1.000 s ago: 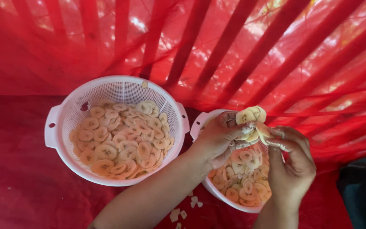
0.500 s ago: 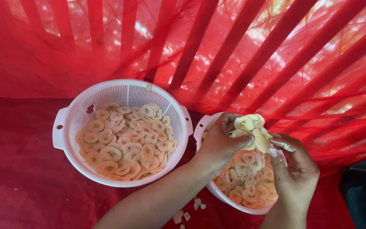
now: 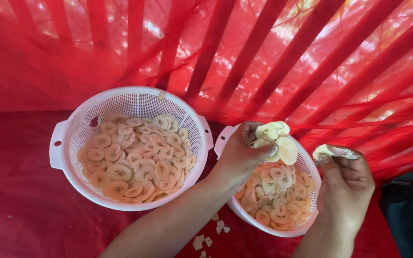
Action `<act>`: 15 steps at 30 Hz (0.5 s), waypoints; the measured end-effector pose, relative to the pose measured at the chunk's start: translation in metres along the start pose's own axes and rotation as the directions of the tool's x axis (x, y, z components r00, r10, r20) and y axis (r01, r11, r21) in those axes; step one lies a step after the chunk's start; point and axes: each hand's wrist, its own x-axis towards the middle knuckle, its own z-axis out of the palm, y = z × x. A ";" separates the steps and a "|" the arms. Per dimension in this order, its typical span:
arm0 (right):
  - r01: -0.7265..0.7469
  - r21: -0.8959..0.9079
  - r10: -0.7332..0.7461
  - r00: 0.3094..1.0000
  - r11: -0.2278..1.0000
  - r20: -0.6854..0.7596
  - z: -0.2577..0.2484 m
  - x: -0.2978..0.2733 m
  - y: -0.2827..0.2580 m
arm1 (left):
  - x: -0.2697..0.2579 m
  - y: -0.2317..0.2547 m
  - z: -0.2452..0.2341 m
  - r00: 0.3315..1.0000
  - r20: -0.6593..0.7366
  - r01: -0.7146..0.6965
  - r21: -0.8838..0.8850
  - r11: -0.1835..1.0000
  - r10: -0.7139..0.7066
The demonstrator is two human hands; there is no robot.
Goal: The person separates individual banana slices from a larger pile in a colander, moving them by hand into a second colander.
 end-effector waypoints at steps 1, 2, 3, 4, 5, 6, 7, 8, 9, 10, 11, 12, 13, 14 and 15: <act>-0.005 -0.027 0.005 1.000 1.000 0.001 -0.002 0.002 -0.001 | 0.001 0.001 0.000 1.000 -0.003 0.007 0.003 1.000 -0.007; 0.000 -0.042 0.000 1.000 0.999 0.001 -0.003 0.003 -0.001 | 0.001 0.001 -0.001 1.000 -0.005 0.015 0.005 1.000 -0.015; 0.006 -0.058 -0.006 1.000 0.998 0.002 -0.005 0.004 -0.002 | 0.001 0.001 -0.001 1.000 -0.008 0.024 0.008 1.000 -0.024; 0.010 -0.074 -0.010 1.000 0.997 0.005 -0.006 0.005 -0.002 | 0.001 0.001 -0.002 1.000 -0.006 0.027 0.000 1.000 -0.027; -0.007 -0.120 0.009 1.000 0.993 0.013 -0.007 0.006 -0.004 | 0.001 0.001 -0.002 1.000 -0.003 0.031 -0.008 1.000 -0.031; -0.024 -0.167 0.028 0.999 0.986 0.020 -0.009 0.006 -0.006 | 0.001 0.001 -0.002 0.999 0.000 0.034 -0.016 0.999 -0.034; -0.041 -0.214 0.047 0.999 0.976 0.027 -0.009 0.006 -0.009 | 0.002 0.001 -0.003 0.999 -0.004 0.044 -0.010 0.999 -0.044; -0.056 -0.233 0.062 0.998 0.971 0.022 -0.010 0.005 -0.012 | 0.003 0.001 -0.003 0.998 -0.007 0.055 -0.005 0.998 -0.055; -0.070 -0.252 0.077 0.997 0.965 0.017 -0.011 0.005 -0.015 | 0.003 0.000 -0.004 0.998 -0.010 0.066 0.000 0.998 -0.066; -0.085 -0.271 0.092 0.996 0.959 0.013 -0.011 0.004 -0.018 | 0.004 -0.002 -0.004 0.998 -0.010 0.062 0.006 0.998 -0.062; -0.089 -0.283 0.100 0.995 0.955 0.025 -0.011 0.003 -0.020 | 0.004 -0.003 -0.004 0.998 -0.009 0.057 0.012 0.998 -0.057; -0.091 -0.295 0.108 0.993 0.951 0.040 -0.011 0.002 -0.022 | 0.005 -0.005 -0.005 0.999 -0.010 0.050 0.018 0.999 -0.050; -0.094 -0.307 0.115 0.992 0.947 0.054 -0.011 0.002 -0.024 | 0.005 -0.007 -0.005 0.999 -0.013 0.043 0.015 0.999 -0.043; -0.113 -0.305 0.132 0.990 0.946 0.041 -0.009 0.001 -0.024 | 0.005 -0.009 -0.005 0.999 -0.016 0.035 0.014 0.999 -0.035; -0.132 -0.302 0.148 0.989 0.944 0.029 -0.007 0.001 -0.023 | 0.006 -0.010 -0.005 0.999 -0.019 0.027 0.012 1.000 -0.027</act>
